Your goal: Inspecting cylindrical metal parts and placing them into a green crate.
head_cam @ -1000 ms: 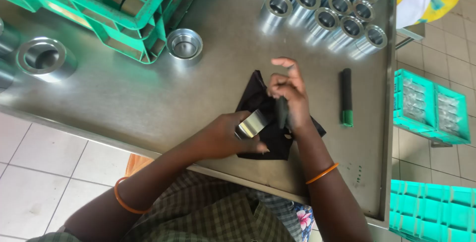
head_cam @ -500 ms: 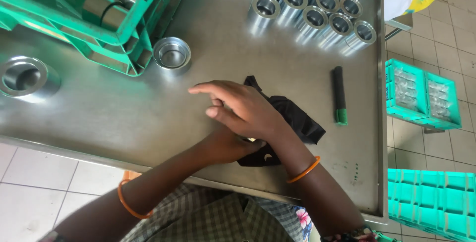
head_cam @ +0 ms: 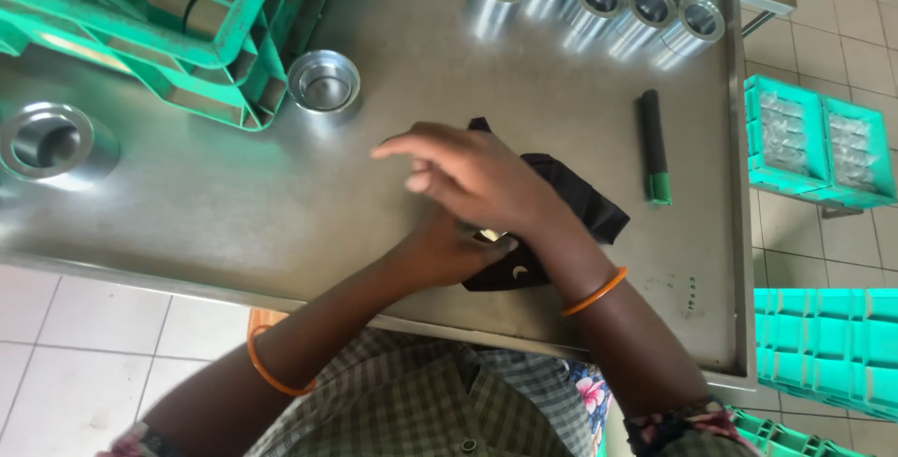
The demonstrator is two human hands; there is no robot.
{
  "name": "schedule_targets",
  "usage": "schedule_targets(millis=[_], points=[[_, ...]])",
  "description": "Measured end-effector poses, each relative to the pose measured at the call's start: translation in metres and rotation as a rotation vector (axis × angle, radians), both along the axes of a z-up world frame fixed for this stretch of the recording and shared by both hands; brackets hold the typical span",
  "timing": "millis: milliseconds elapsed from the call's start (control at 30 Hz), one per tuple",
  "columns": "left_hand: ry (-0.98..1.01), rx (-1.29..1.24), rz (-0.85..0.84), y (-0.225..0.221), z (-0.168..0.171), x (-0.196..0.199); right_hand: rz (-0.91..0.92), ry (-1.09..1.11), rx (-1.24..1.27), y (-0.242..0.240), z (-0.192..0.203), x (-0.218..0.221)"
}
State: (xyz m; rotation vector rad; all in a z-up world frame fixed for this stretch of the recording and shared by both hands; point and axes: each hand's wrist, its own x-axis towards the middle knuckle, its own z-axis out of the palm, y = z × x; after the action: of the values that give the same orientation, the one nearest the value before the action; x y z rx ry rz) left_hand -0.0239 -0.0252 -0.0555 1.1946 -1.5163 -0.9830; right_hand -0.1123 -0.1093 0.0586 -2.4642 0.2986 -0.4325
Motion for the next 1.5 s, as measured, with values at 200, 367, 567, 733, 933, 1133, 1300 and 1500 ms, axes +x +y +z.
schedule_targets(millis=[200, 367, 567, 733, 933, 1133, 1300, 1500], points=[[-0.023, 0.273, -0.078, 0.003, 0.037, 0.001, -0.025, -0.191, 0.400, -0.053, -0.074, -0.035], [-0.086, -0.187, -0.094, -0.007, -0.045, -0.001, 0.060, -0.035, -0.078, 0.007, -0.004, 0.002], [-0.122, 0.188, -0.064, -0.003, 0.033, -0.002, -0.047, -0.033, 0.128, -0.034, -0.034, -0.029], [-0.061, 0.209, -0.054, -0.014, 0.011, -0.002, -0.013, -0.167, 0.351, -0.028, -0.036, -0.030], [-0.059, 0.049, -0.110, -0.019, 0.017, 0.001, -0.002, 0.031, -0.039, -0.033, -0.024, -0.027], [-0.101, 0.254, -0.069, -0.018, 0.006, -0.002, -0.021, -0.138, 0.315, -0.030, -0.035, -0.030], [-0.080, 0.074, -0.091, -0.021, -0.006, -0.002, 0.018, 0.025, 0.012, -0.012, -0.001, -0.009], [-0.077, 0.199, -0.105, -0.004, 0.043, 0.002, -0.015, -0.164, 0.304, -0.061, -0.075, -0.047]])
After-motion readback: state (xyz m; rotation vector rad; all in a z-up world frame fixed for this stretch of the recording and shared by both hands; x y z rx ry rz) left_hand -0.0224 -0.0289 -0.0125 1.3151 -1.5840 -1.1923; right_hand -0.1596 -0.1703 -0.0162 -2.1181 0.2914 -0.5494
